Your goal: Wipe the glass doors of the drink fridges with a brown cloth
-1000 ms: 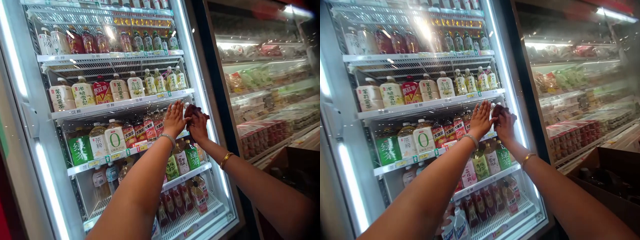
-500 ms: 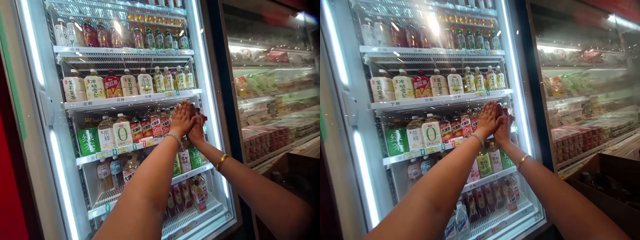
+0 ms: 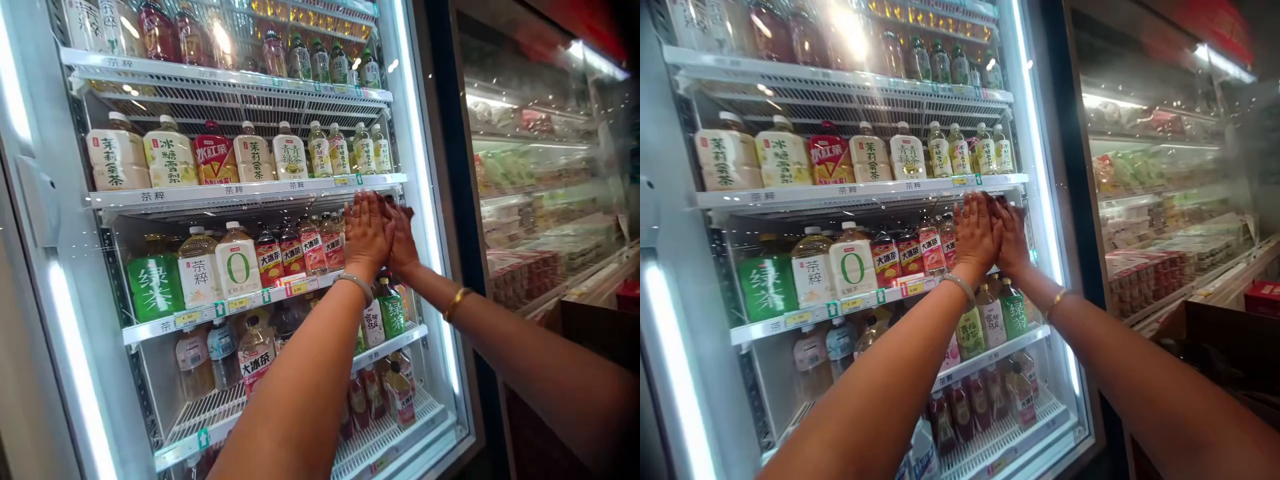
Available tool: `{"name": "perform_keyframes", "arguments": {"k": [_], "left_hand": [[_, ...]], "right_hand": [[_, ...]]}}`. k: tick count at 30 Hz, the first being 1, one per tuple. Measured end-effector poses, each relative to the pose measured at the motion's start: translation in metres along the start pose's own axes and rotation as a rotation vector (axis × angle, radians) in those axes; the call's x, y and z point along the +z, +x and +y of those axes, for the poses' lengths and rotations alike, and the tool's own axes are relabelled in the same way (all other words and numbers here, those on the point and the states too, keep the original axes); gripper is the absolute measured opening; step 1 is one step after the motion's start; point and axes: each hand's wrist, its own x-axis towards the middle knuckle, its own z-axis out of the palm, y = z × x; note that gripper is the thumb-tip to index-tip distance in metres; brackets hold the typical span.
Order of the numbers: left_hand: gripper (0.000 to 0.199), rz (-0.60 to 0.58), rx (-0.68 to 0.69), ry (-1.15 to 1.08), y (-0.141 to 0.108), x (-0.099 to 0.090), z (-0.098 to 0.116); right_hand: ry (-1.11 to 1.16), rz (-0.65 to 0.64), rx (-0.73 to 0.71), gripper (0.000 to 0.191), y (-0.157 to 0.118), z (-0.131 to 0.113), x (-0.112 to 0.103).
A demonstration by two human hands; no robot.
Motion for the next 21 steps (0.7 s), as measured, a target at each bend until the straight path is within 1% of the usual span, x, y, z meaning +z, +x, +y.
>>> {"name": "perform_keyframes", "arguments": {"k": [1,2,3,4,5,7,9,10,11,13,14,15,16,17,19,20,21], "left_hand": [[0.070,0.013,0.008,-0.007,0.000,0.000,0.000],[0.072,0.008,0.031,-0.006,-0.001,-0.001,-0.001],[0.074,-0.013,0.060,0.001,-0.003,-0.001,-0.001],[0.075,-0.040,0.079,0.009,-0.005,-0.002,-0.001],[0.076,-0.063,0.076,0.019,-0.008,-0.003,-0.001],[0.076,-0.084,0.047,0.032,-0.015,-0.007,-0.005],[0.076,-0.094,0.051,0.034,-0.023,-0.014,-0.012],[0.077,-0.099,0.057,0.036,-0.026,-0.019,-0.016],[0.079,-0.103,0.059,0.041,-0.027,-0.024,-0.021],[0.081,-0.100,0.047,0.066,-0.026,-0.035,-0.030],[0.081,-0.095,0.039,0.084,-0.022,-0.040,-0.034],[0.080,-0.092,0.036,0.103,-0.019,-0.045,-0.037],[0.079,-0.090,0.037,0.119,-0.014,-0.049,-0.039],[0.079,-0.090,0.041,0.133,-0.011,-0.052,-0.041],[0.078,-0.092,0.055,0.155,-0.008,-0.058,-0.046],[0.078,-0.096,0.067,0.167,-0.009,-0.061,-0.050],[0.078,-0.102,0.082,0.180,-0.010,-0.063,-0.054]], "right_hand": [[0.004,-0.021,-0.025,0.050,0.015,0.003,-0.001],[0.000,-0.007,-0.003,0.051,0.027,0.007,-0.003],[-0.008,0.024,0.039,0.052,0.035,0.011,-0.005],[-0.017,0.060,0.086,0.053,0.036,0.013,-0.006],[-0.025,0.095,0.130,0.054,0.031,0.014,-0.008],[-0.026,0.130,0.159,0.055,0.006,0.005,-0.007],[-0.006,0.109,0.098,0.053,-0.017,-0.011,-0.002],[0.011,0.091,0.054,0.052,-0.023,-0.020,0.001],[0.023,0.067,-0.005,0.052,-0.022,-0.027,0.004],[0.027,0.031,-0.123,0.053,-0.006,-0.032,0.009],[0.016,0.030,-0.157,0.054,0.005,-0.031,0.010],[0.001,0.045,-0.161,0.055,0.014,-0.026,0.011],[-0.017,0.078,-0.130,0.055,0.019,-0.021,0.012],[-0.034,0.126,-0.069,0.054,0.020,-0.015,0.013],[-0.068,0.230,0.059,0.051,0.006,-0.010,0.017],[-0.084,0.267,0.090,0.050,-0.005,-0.012,0.019],[-0.094,0.284,0.087,0.048,-0.015,-0.017,0.021]]}}
